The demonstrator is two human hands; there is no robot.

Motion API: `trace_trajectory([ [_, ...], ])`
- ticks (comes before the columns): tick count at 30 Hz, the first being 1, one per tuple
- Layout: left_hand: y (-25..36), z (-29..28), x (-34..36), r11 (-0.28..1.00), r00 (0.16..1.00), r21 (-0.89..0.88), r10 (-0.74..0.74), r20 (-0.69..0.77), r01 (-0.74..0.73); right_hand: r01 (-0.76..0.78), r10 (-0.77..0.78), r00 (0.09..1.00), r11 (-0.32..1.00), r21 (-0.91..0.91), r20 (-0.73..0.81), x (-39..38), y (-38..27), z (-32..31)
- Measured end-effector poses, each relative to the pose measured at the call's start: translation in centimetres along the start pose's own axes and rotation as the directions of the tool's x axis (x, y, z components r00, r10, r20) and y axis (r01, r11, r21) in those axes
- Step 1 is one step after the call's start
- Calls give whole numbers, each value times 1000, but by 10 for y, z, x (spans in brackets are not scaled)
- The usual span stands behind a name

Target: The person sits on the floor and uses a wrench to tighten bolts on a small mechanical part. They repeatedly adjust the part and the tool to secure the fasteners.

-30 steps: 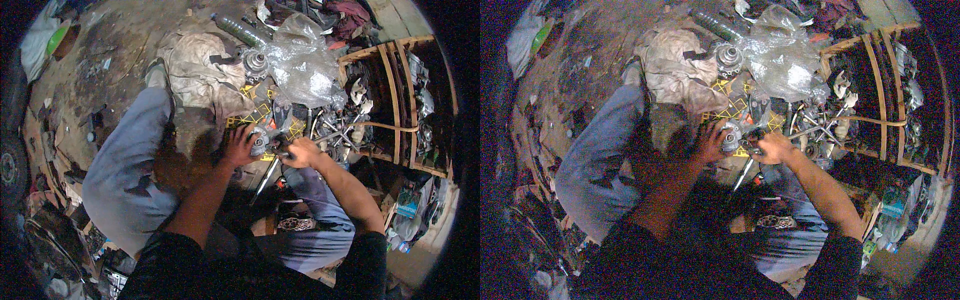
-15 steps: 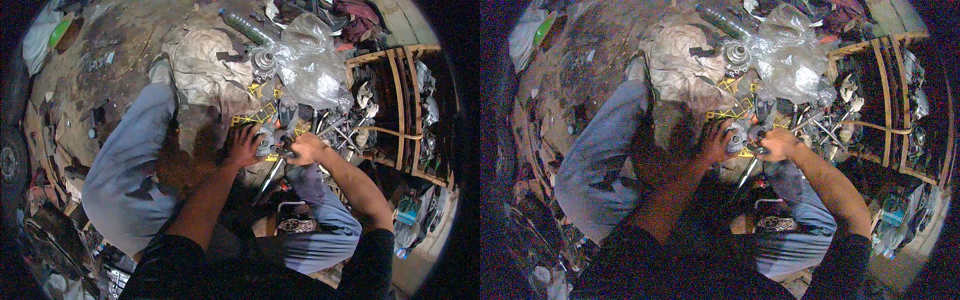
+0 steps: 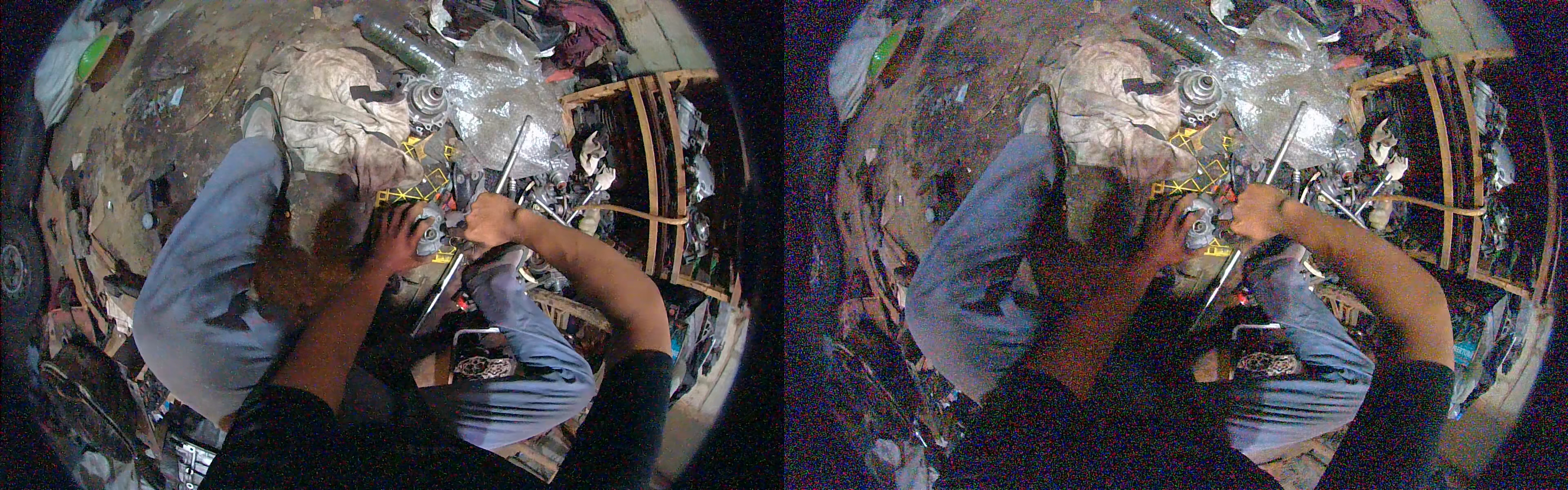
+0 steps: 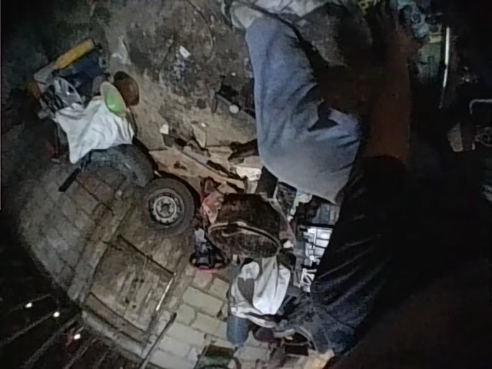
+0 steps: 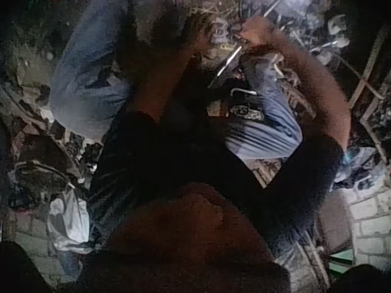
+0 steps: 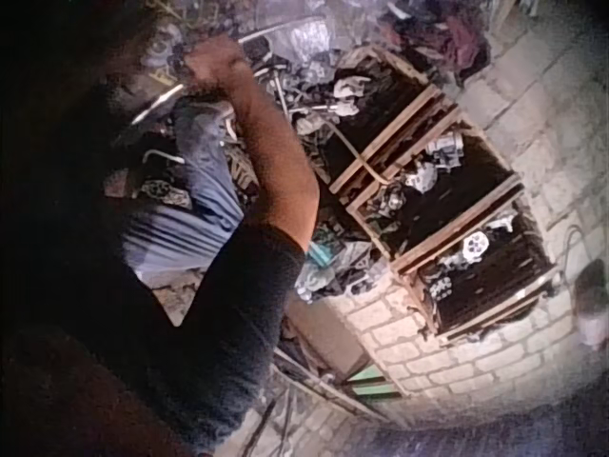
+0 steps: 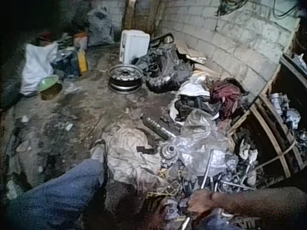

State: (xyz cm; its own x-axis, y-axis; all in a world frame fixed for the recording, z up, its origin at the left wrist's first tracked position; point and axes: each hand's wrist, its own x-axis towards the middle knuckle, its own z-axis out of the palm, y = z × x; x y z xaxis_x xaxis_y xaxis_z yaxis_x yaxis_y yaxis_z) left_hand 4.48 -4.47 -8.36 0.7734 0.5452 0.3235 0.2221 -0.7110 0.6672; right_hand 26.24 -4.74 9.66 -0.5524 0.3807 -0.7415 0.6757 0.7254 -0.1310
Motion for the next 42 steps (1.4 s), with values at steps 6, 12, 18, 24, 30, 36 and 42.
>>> trace_trajectory([
  [6, -2, 2, -2, 999, 1000, -44, 3, -13, -4, 136, -136, 991, 991, 6, -3, 9, 7, 7],
  [12, -4, 1, -4, 999, 1000, -38, -3, -20, 3, 68, -70, 997, 994, 83, 17, 11, 4, 8],
  [18, 1, 0, -2, 998, 1000, -67, -11, -3, 11, -128, 125, 992, 959, 252, 29, -2, -9, 33],
  [24, -2, 4, -3, 998, 999, -52, -36, 23, 37, -431, 413, 899, 784, 446, 144, -8, -43, 20],
  [30, -1, 4, -2, 999, 1000, -34, 2, 27, -1, -498, 647, 754, 449, 742, 114, 1, -77, 62],
  [36, -4, 3, -3, 999, 997, -25, -30, 71, 32, -490, 674, 728, 378, 785, 130, 2, -80, 37],
  [42, -4, 6, -6, 997, 991, 34, -69, 119, 65, -442, 773, 635, 380, 812, -15, 4, -92, 41],
])
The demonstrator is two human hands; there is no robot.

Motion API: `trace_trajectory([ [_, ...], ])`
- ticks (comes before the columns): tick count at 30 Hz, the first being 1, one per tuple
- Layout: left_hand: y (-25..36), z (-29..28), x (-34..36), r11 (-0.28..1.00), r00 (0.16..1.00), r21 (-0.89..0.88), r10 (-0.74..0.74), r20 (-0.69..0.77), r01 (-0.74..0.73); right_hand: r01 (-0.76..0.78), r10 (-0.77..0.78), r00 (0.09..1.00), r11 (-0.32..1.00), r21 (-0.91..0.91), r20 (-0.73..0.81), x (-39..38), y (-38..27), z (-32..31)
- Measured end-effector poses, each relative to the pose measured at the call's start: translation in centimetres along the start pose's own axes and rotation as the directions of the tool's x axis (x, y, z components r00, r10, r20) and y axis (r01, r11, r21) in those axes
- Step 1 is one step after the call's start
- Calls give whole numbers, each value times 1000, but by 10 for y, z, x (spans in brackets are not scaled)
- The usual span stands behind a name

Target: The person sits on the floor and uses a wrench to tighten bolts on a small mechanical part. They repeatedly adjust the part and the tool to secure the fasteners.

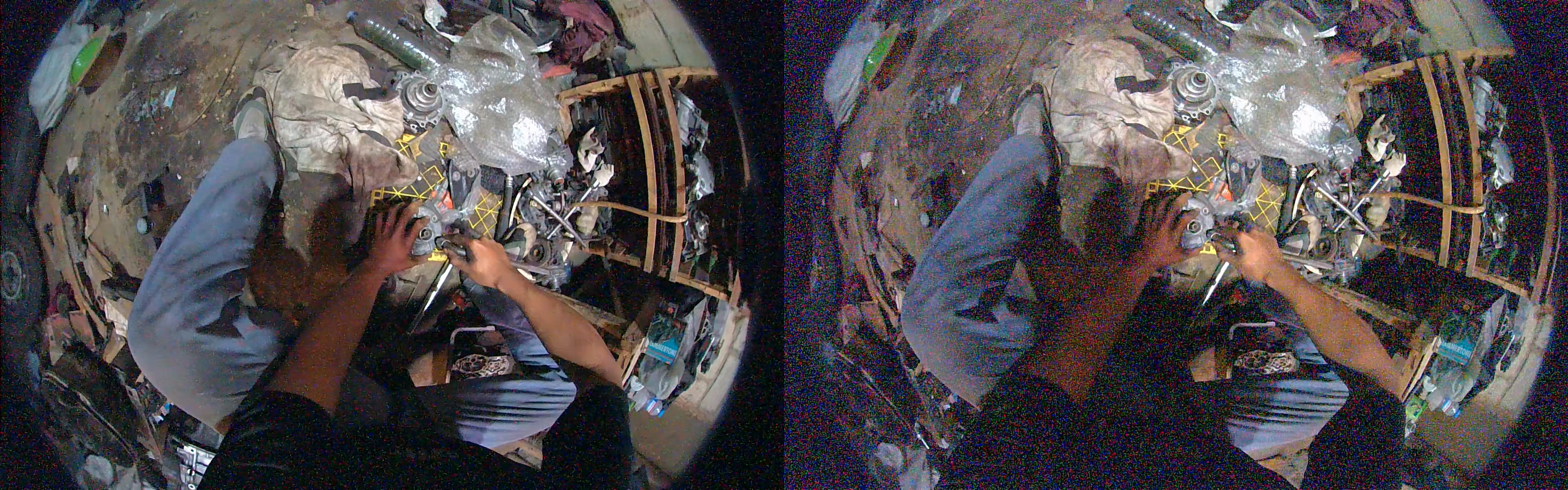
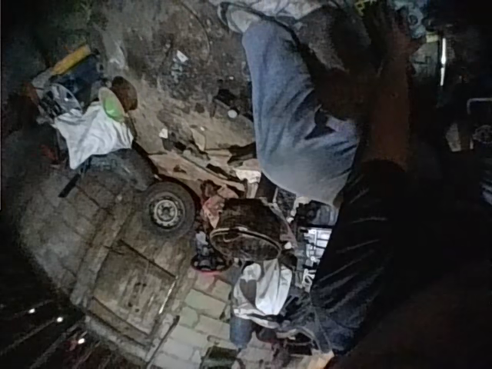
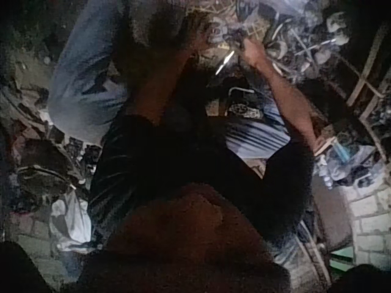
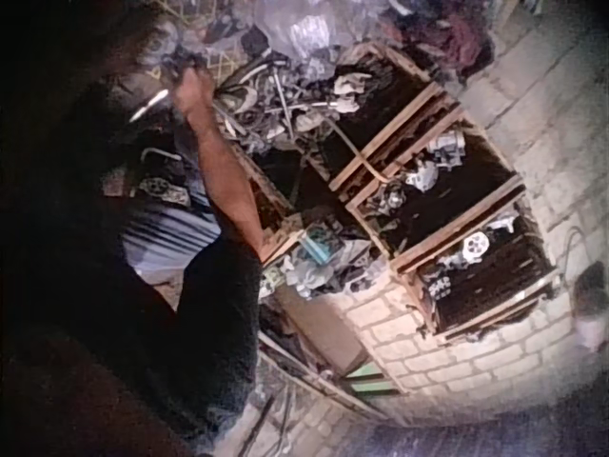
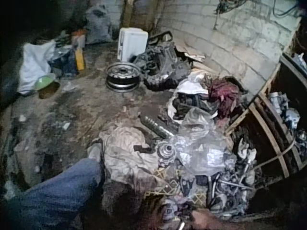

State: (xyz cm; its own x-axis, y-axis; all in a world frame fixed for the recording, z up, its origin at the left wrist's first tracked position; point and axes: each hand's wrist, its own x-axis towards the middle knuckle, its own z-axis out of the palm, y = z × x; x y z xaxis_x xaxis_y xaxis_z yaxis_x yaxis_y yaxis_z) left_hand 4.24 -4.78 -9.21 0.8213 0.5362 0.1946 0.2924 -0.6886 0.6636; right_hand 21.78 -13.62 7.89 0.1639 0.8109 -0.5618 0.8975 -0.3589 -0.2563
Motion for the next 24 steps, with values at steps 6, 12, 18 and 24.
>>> trace_trajectory([
  [6, 4, -6, 4, 999, 999, -50, 2, 49, 0, -306, 352, 929, 907, 290, -119, -10, 3, 48],
  [12, 10, -9, 5, 998, 999, -64, -14, -41, 11, -493, 530, 845, 821, 288, -63, -5, -12, 44],
  [18, 12, -14, 6, 999, 997, -31, -44, -62, 43, -367, 674, 736, 479, 797, -66, 6, -27, 85],
  [24, 16, -22, 9, 997, 997, -67, -43, -58, 39, -291, 820, 572, 214, 933, -10, 22, -35, 116],
])
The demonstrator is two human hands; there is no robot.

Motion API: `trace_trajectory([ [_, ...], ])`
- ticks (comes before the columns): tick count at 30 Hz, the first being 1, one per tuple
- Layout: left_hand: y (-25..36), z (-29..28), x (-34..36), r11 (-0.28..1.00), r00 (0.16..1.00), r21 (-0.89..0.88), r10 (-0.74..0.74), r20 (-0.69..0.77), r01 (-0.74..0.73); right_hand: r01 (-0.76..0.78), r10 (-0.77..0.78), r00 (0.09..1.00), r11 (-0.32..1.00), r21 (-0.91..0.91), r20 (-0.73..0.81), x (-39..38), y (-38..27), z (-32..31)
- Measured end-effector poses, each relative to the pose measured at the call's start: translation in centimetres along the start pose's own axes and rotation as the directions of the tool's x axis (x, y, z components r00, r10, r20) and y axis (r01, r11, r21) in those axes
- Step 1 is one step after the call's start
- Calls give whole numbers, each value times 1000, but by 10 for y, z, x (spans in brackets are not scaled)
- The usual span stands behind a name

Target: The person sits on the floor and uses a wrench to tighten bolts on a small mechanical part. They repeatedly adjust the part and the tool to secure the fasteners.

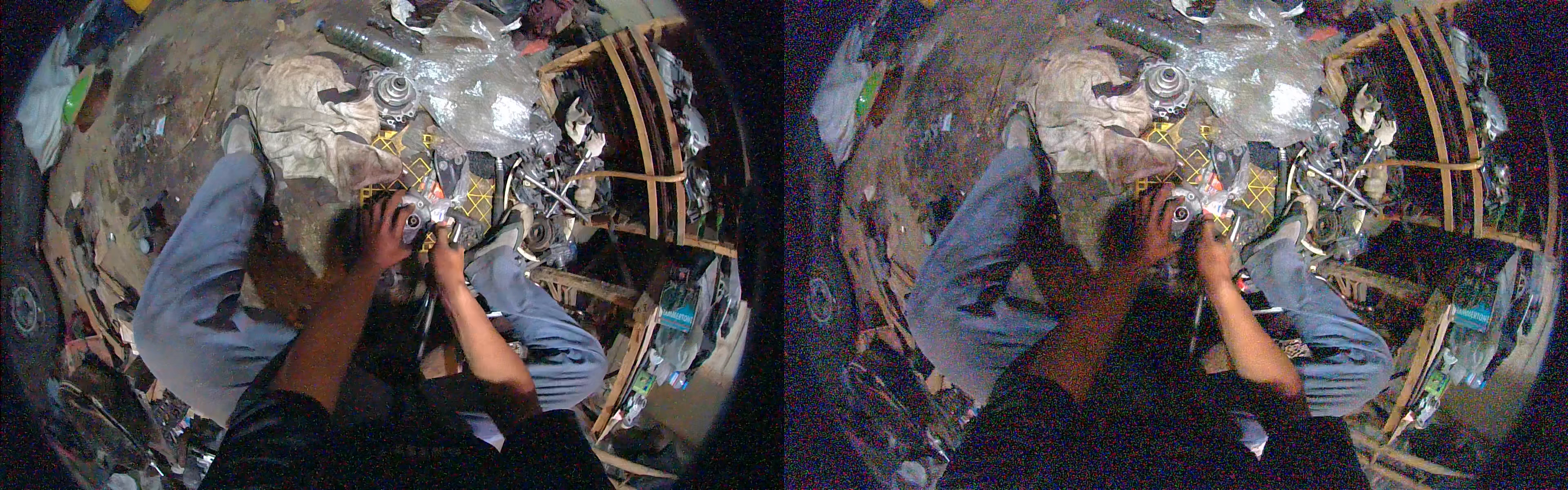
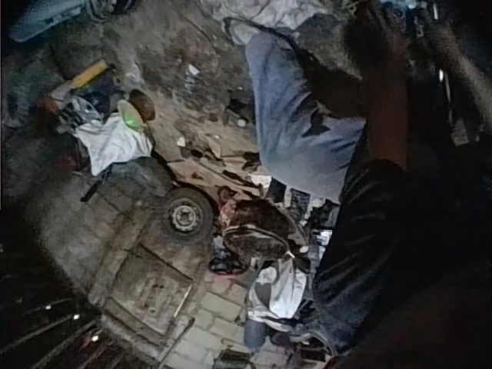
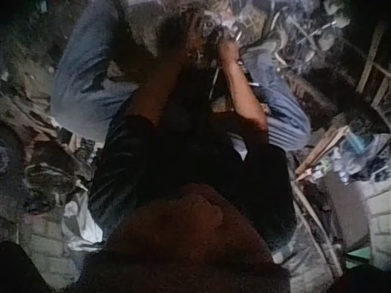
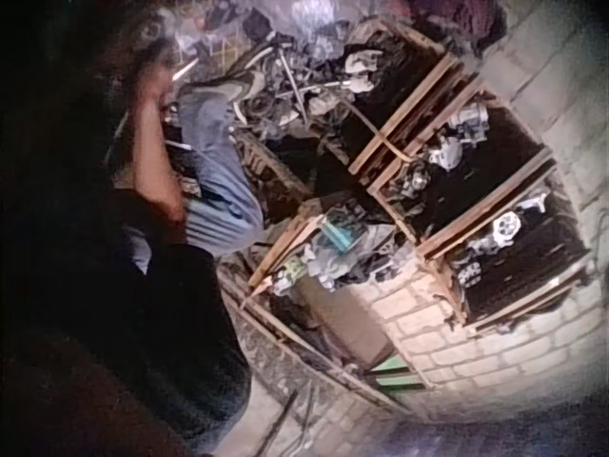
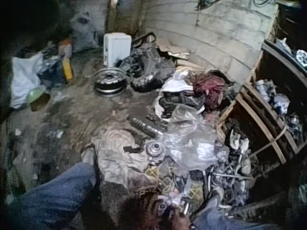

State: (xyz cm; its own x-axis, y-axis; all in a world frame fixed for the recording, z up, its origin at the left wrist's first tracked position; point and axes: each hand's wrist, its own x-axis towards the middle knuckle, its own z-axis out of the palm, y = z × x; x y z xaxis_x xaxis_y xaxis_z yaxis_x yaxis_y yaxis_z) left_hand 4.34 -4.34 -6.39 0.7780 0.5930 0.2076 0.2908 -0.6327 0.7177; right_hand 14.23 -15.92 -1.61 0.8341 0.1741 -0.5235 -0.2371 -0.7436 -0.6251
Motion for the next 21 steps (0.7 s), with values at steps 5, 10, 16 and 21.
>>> trace_trajectory([
  [5, -1, 6, -1, 1000, 996, 22, 22, -85, -20, 54, -60, 998, 973, -226, -19, 11, 7, 2],
  [10, 7, 9, -1, 999, 999, 54, 9, -46, -6, 380, -351, 915, 916, -132, 201, -9, -5, -39],
  [16, 26, 0, 3, 978, 990, 184, -116, 83, 99, 500, -502, 865, 856, -127, 25, 6, -8, -89],
  [21, 46, -22, 9, 967, 999, 253, -6, 33, -2, 30, -74, 986, 959, 281, 148, 8, -8, -122],
])
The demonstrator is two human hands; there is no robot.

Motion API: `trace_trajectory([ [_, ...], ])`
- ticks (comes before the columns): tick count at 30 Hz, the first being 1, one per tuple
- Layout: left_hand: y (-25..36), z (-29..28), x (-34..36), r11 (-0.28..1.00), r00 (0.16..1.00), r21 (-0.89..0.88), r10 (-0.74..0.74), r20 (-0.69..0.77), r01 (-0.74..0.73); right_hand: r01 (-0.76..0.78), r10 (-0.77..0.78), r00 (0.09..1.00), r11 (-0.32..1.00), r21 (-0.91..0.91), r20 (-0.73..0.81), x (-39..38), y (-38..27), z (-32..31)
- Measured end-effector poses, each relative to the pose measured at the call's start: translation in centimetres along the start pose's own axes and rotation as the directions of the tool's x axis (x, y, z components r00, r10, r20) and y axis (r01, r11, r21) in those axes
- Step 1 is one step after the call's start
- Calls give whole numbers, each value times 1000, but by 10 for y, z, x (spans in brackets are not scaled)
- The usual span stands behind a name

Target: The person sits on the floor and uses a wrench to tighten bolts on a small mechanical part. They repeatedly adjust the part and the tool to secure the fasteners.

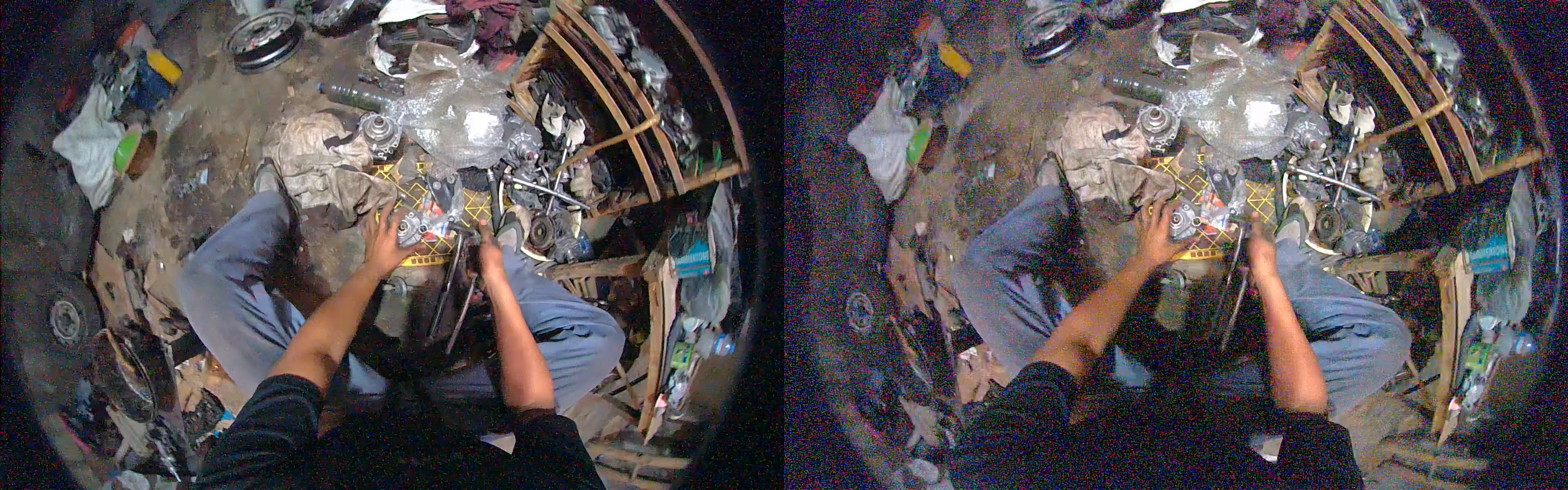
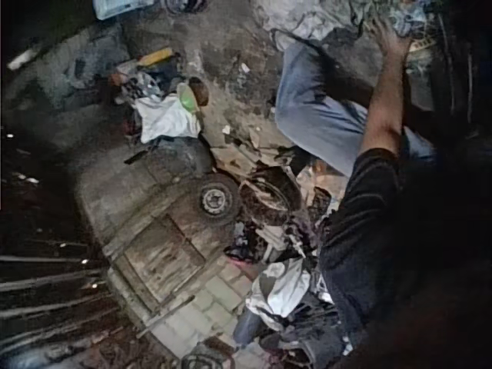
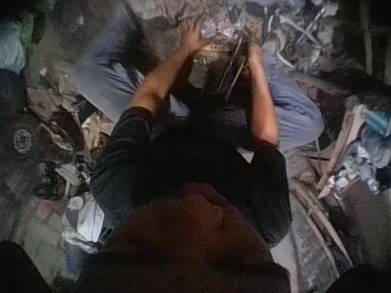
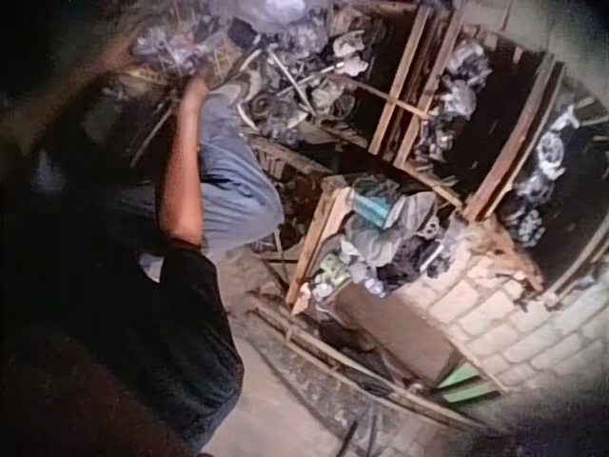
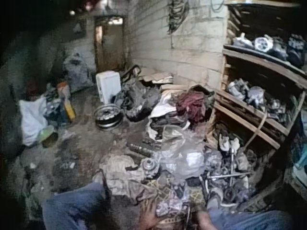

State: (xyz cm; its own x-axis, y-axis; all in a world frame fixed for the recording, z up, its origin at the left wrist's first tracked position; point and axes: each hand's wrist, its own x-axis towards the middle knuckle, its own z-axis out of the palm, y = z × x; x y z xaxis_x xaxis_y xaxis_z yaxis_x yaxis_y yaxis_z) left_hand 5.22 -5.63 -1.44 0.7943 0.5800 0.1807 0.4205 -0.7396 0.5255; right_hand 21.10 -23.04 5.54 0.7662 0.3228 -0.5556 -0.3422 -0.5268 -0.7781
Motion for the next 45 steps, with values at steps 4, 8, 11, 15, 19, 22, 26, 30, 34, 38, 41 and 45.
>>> trace_trajectory([
  [4, 16, -3, 12, 988, 988, 43, 149, 43, -151, -17, 8, 999, 985, 175, 52, -6, 1, -14],
  [8, 11, 8, 11, 992, 992, -14, 124, 18, -124, -183, 183, 983, 976, 114, 13, 7, -7, 3],
  [11, 14, 13, 19, 959, 986, -229, 162, -37, -166, -40, 46, 999, 976, 215, -25, 25, 12, -1],
  [15, 10, 11, 19, 930, 996, -357, 72, -50, -85, 68, -46, 995, 965, 255, -90, 43, 26, 0],
  [19, 27, -5, 21, 935, 952, -213, 301, 60, -282, 51, -37, 998, 954, 297, -51, 38, 21, -2],
  [22, 34, 3, 24, 949, 953, -158, 289, 86, -274, 100, -107, 994, 948, 301, 6, 59, 44, -9],
  [26, 5, 8, 19, 960, 949, -24, 278, 147, -277, -166, 155, 986, 898, 407, 59, 25, 13, 9],
  [30, 28, -1, 26, 976, 994, -207, 88, 64, -73, -92, 111, 994, 905, 415, -20, 24, 8, 2],
  [34, 33, -3, 57, 880, 925, -471, -226, -307, 59, -17, 36, 999, 914, 404, -39, 63, 42, -4],
  [38, 14, -19, 45, 908, 960, -414, -169, -223, 64, -47, 8, 995, 917, 397, 100, 7, -1, -9],
  [41, 28, -18, 39, 905, 989, -426, -63, -137, -1, -28, -12, 995, 915, 402, 97, 6, 1, -18],
  [45, 13, -4, 32, 901, 996, -435, 41, 77, -3, 65, -127, 987, 865, 498, 93, -10, -7, -12],
])
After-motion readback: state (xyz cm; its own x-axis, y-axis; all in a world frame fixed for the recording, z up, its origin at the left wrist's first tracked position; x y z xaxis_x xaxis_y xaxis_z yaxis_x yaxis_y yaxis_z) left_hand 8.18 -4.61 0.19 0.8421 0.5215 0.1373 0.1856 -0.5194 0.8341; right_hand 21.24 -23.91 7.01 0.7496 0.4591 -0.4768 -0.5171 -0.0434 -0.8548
